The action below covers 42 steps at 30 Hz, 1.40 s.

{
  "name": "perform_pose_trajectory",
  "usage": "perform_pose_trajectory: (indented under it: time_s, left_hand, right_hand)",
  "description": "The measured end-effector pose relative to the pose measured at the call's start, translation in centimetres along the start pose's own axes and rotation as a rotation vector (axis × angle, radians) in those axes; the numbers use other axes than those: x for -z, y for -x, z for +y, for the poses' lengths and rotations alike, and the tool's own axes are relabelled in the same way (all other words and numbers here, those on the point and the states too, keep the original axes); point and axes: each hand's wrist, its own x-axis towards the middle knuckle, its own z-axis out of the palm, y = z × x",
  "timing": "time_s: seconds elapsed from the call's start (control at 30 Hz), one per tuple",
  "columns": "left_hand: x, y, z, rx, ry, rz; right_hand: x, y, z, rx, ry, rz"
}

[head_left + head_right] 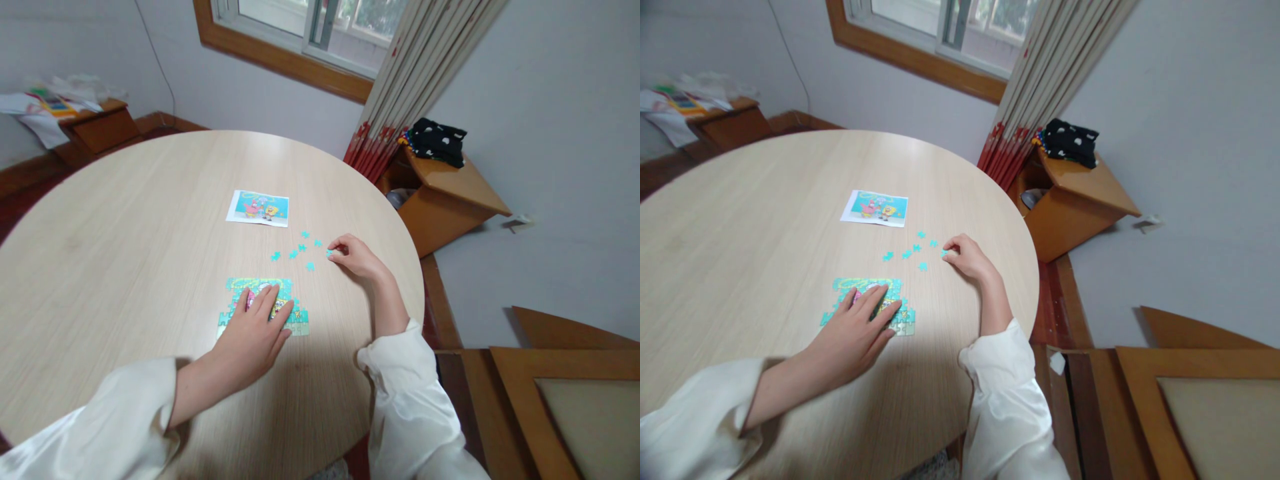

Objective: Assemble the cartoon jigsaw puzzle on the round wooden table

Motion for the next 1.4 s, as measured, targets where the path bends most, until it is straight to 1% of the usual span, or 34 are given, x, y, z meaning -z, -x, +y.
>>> perform_pose_trajectory:
  time_s: [0.1, 0.17, 0.23, 0.33, 0.4, 0.53, 0.67, 0.83, 1.0, 1.1, 1.23, 1.4]
  left_hand:
    - [0.0, 0.0, -0.1, 0.001, -0.022, -0.012]
    - [0.1, -0.1, -0.1, -0.001, -0.033, -0.022]
    - [0.1, -0.1, -0.1, -0.004, -0.036, -0.022]
    - [0.1, -0.1, 0.0, -0.002, -0.029, -0.016]
    - [0.1, -0.1, -0.1, 0.007, -0.029, -0.017]
    - [0.0, -0.2, -0.2, 0.029, -0.035, -0.027]
    - [0.1, -0.2, -0.2, 0.034, -0.023, -0.032]
    - [0.3, -0.2, -0.2, 0.036, -0.021, -0.059]
    - [0.5, -0.3, -0.1, 0.039, -0.026, -0.069]
    - [0.6, -0.2, -0.2, 0.033, -0.021, -0.05]
    - [0.4, -0.2, -0.2, 0.031, -0.016, -0.034]
    - [0.1, -0.1, -0.3, 0.028, -0.017, -0.013]
  right_hand:
    - [0.1, 0.1, 0.0, -0.007, -0.005, -0.002]
    - [-0.2, 0.0, -0.2, -0.011, -0.022, 0.02]
    - [-0.8, -0.3, -0.7, 0.0, -0.026, 0.105]
    - [-2.4, -1.3, -1.8, 0.058, 0.02, 0.272]
    - [-3.8, -2.0, -2.7, 0.092, 0.078, 0.295]
    - [-5.8, -3.0, -4.0, 0.05, 0.224, 0.245]
    - [-6.5, -3.4, -3.9, 0.062, 0.243, 0.193]
    - [-6.1, -3.3, -3.4, 0.127, 0.212, 0.183]
    - [-4.8, -2.1, -3.9, 0.238, 0.185, 0.178]
    - [-4.4, -1.4, -4.4, 0.221, 0.187, 0.135]
    - [-4.5, -1.2, -4.7, 0.172, 0.192, 0.066]
    - [-4.5, -1.2, -5.3, 0.146, 0.19, 0.047]
